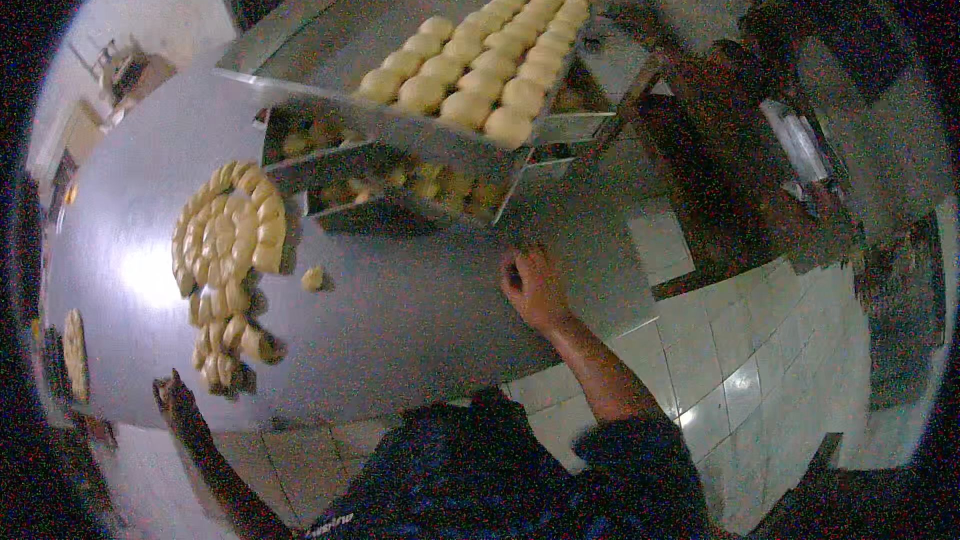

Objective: The person shapes small pieces of dough into round balls by hand and places them into metal baking trays. They repeatedly pick up dough from a large mass on the table, roll it, and arrange the formed balls in rows within the trays.

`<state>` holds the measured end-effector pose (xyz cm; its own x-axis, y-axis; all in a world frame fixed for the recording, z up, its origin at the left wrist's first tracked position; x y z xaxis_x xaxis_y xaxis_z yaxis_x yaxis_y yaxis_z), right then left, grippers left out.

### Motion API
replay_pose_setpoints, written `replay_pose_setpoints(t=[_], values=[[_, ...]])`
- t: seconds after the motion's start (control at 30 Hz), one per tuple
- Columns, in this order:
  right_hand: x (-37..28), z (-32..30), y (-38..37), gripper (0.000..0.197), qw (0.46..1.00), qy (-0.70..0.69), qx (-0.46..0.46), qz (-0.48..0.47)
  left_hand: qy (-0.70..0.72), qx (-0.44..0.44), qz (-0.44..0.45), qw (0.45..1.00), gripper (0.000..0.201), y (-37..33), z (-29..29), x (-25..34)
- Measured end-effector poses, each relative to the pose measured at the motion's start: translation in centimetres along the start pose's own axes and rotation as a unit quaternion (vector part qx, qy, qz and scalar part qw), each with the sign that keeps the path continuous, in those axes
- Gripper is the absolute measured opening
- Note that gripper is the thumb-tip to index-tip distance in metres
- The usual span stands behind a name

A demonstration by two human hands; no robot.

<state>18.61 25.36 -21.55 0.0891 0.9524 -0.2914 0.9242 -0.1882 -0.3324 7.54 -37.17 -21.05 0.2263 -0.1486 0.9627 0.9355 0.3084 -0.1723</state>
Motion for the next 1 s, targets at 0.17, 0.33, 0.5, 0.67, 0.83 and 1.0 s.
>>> replay_pose_setpoints(t=[0.17,0.33,0.5,0.67,0.83,1.0], values=[[10.0,0.0,1.8,0.037,0.981,0.086,0.112,0.136,-0.114,-0.099,-0.126,0.98,0.055,3.1,16.4,3.7],[6.3,-7.4,2.2,0.045,0.992,-0.04,-0.06,0.106,-0.177,-0.124,-0.174,0.961,0.048,4.9,19.3,4.9],[9.3,-18.5,-8.4,0.039,0.868,-0.475,0.021,0.143,0.051,-0.038,-0.115,0.991,0.043,7.6,19.4,3.9],[1.8,-26.9,-26.4,0.039,0.843,0.125,0.472,-0.225,-0.246,-0.012,0.023,0.969,0.017,10.0,21.1,-0.1],[7.8,-14.9,-40.4,0.021,0.948,-0.268,0.17,0.013,-0.096,-0.067,-0.153,0.981,0.013,11.6,28.0,4.6],[-7.4,-24.5,-27.0,0.013,0.887,-0.255,0.318,-0.217,0.05,-0.069,-0.204,0.975,0.025,12.9,26.3,6.2]])
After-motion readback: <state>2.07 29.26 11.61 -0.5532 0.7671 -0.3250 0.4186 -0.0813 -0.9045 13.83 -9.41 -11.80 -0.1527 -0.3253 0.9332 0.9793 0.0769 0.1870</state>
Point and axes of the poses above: each hand's wrist, its own y-axis away from the middle knuckle, its own z-axis out of the palm, x = y × z, the point moved 2 cm from there along -y, towards the middle knuckle, and after that the axes turned 1 degree about -y, right-handed, at the moved point
